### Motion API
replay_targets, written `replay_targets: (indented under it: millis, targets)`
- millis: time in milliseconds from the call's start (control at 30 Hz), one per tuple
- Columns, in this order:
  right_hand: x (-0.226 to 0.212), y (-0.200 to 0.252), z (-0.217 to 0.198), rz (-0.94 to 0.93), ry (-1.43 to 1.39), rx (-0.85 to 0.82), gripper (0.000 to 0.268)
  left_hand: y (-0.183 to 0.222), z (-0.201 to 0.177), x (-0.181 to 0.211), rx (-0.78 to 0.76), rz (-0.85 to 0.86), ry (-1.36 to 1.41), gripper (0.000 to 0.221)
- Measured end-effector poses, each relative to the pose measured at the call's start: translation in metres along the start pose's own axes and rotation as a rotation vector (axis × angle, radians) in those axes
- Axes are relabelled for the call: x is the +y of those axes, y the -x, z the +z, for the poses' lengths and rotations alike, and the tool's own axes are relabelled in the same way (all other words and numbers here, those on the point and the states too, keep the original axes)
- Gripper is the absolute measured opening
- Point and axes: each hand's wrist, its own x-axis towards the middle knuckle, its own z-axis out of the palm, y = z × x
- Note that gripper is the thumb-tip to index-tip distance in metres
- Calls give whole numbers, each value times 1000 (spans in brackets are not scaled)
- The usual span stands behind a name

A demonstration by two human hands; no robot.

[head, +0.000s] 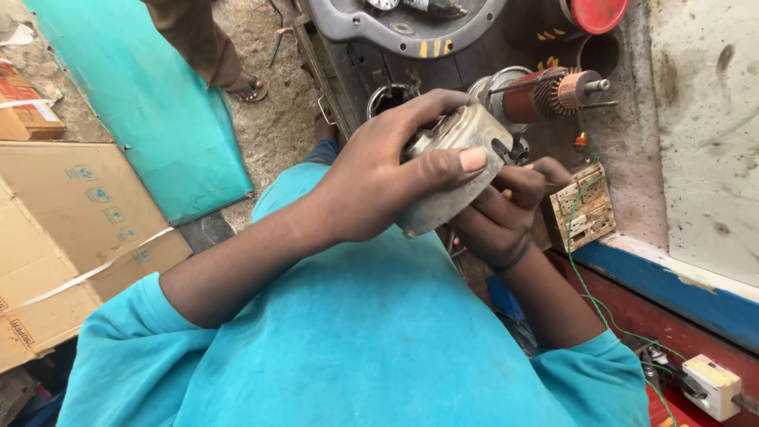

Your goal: Inspecting and assembling various components of a small motor or alternator housing.

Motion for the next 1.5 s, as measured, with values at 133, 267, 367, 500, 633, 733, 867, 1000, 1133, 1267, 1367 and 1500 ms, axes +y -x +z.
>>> replay_targets:
  millis: [133,267,367,500,633,733,867,1000,1133,1267,1367,1500]
  targets:
    - [-31,-18,-4,357,-273,18,5,-6,0,-5,-72,51,212,75]
    - [-23,-13,-1,298,-316,47,11,-5,-4,-2,-21,177,88,75]
    - [15,0,3,-14,-51,31,21,-6,-3,-10,-24,150,-13,77]
    - [-13,-22,-3,93,-36,-16,15,-16,-5,-9,-39,113,153,79]
    - [-22,-24,4,477,-414,-11,13,-16,-5,-16,-14,167,81,82]
    - [6,-21,8,200,-199,22,11,-18,-7,-18,0,167,36,82]
    - [14,-14,19,47,-24,65,13,-24,-11,-19,-33,119,89,80]
    - [-11,-25,17,360,-277,-25,15,-20,-11,-28,15,180,42,79]
    - [17,-31,16,121,-146,26,9,-25,-17,-25,-14,189,73,82]
    - [21,-23,18,-42,61,28,9,-30,-21,-34,-31,167,128,83]
    - [-11,-37,18,233,-177,1,9,-25,-18,-29,-28,194,156,81]
    - [8,-26,17,296,-283,-3,7,-24,-18,-34,-35,205,318,79]
